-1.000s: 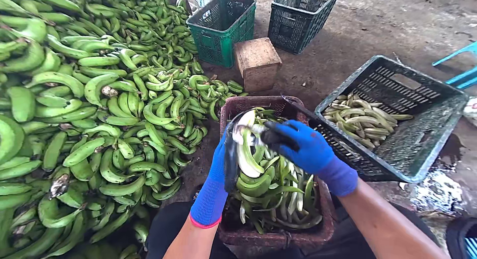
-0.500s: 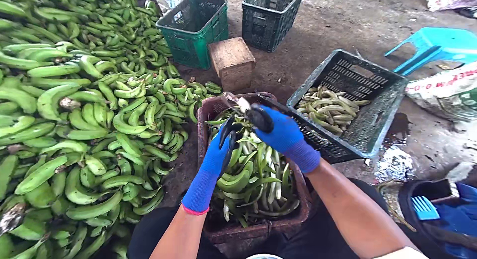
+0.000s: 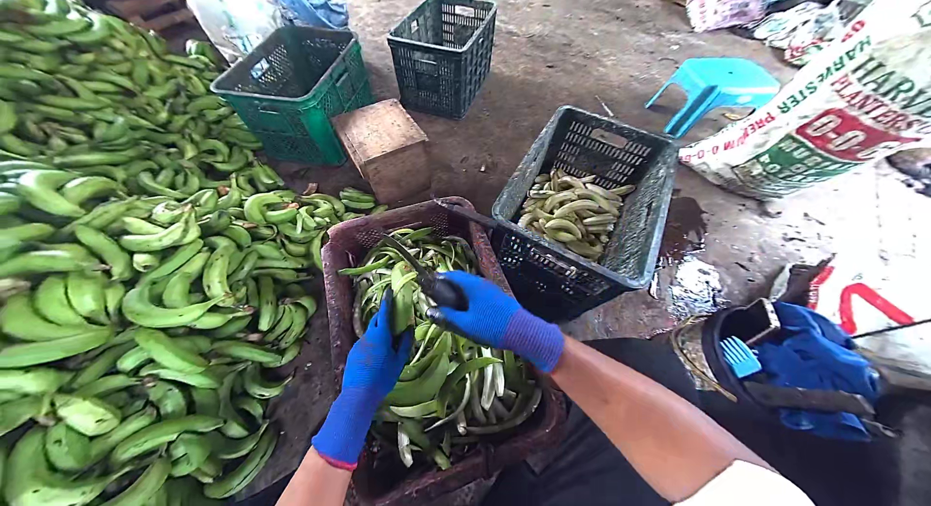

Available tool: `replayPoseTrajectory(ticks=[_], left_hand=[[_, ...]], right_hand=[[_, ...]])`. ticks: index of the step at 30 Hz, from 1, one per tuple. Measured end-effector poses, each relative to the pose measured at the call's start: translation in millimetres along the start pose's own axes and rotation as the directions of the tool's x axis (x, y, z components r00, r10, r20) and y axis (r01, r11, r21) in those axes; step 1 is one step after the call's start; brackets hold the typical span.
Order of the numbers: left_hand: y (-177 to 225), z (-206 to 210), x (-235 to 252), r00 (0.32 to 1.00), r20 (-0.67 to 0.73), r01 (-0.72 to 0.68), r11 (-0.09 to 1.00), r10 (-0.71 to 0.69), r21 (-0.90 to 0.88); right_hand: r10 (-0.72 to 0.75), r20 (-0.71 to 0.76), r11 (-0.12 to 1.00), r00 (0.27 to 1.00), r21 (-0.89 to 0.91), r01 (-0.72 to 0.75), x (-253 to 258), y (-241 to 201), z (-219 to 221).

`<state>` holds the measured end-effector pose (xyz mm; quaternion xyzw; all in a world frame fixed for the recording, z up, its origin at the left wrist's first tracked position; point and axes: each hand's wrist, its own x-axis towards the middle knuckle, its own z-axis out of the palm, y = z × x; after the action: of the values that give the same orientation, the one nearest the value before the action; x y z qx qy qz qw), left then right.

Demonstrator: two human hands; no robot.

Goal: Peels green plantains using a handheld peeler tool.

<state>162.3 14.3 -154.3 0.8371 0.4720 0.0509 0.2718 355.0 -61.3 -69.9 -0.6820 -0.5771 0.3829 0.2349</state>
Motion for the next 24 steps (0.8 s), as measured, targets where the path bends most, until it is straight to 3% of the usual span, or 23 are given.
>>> replayPoseTrajectory(ticks=[3,5,7,9,10,12,13,14,16,18,20,21,24], left_hand=[[10,-19,-11,0.964,-0.261,-0.111,0.970,0.051,-0.218],[15,-31,-11,0.933,-0.358,-0.110,0.915,-0.040,-0.387],[19,-44,-7,0.910,-0.371,-0.083,0.793,-0.188,-0.604],[25,-53,0,0.896,-0.337,-0.118,0.577,-0.289,-0.808],[28,-55,4,0.895,-0.307,-0.170,0.390,-0.323,-0.905],[34,-64,15,0.935,-0.200,-0.236,-0.095,-0.293,-0.967],[35,-67,19,0.947,-0.177,-0.237,-0.211,-0.268,-0.948],[35,-68,24,0.950,-0.179,-0.244,-0.252,-0.255,-0.936],[40,-60,27,0.949,-0.178,-0.237,-0.218,-0.259,-0.947],[43,-45,24,0.949,-0.181,-0.216,-0.118,-0.257,-0.969],[48,-34,16,0.953,-0.182,-0.143,0.168,-0.244,-0.975],[49,-35,9,0.967,-0.164,-0.105,0.284,-0.194,-0.953],[46,-49,-3,0.980,-0.200,-0.181,0.411,-0.003,-0.894]], right_hand=[[-0.020,0.004,0.972,1.000,0.235,0.018,-10,-10,21],[-0.037,-0.050,0.940,0.998,0.336,0.052,-13,-8,36],[-0.083,-0.110,0.938,0.990,0.327,0.115,-11,-5,45],[-0.085,-0.142,0.950,0.986,0.286,0.123,-9,-4,49],[-0.064,-0.134,0.960,0.989,0.263,0.098,-7,-1,50],[0.027,-0.060,0.970,0.998,0.241,-0.012,0,7,54],[0.079,-0.028,0.962,0.996,0.263,-0.069,5,12,58],[0.119,-0.018,0.943,0.993,0.315,-0.107,9,16,62],[0.159,-0.029,0.835,0.987,0.538,-0.119,16,21,61],[0.121,0.036,0.553,0.992,0.827,-0.098,20,21,56],[0.015,0.077,0.334,0.997,0.939,-0.077,20,15,47],[0.022,0.030,0.328,0.999,0.944,-0.035,18,8,41],[0.031,-0.212,0.648,0.977,0.749,0.142,12,-6,23]])
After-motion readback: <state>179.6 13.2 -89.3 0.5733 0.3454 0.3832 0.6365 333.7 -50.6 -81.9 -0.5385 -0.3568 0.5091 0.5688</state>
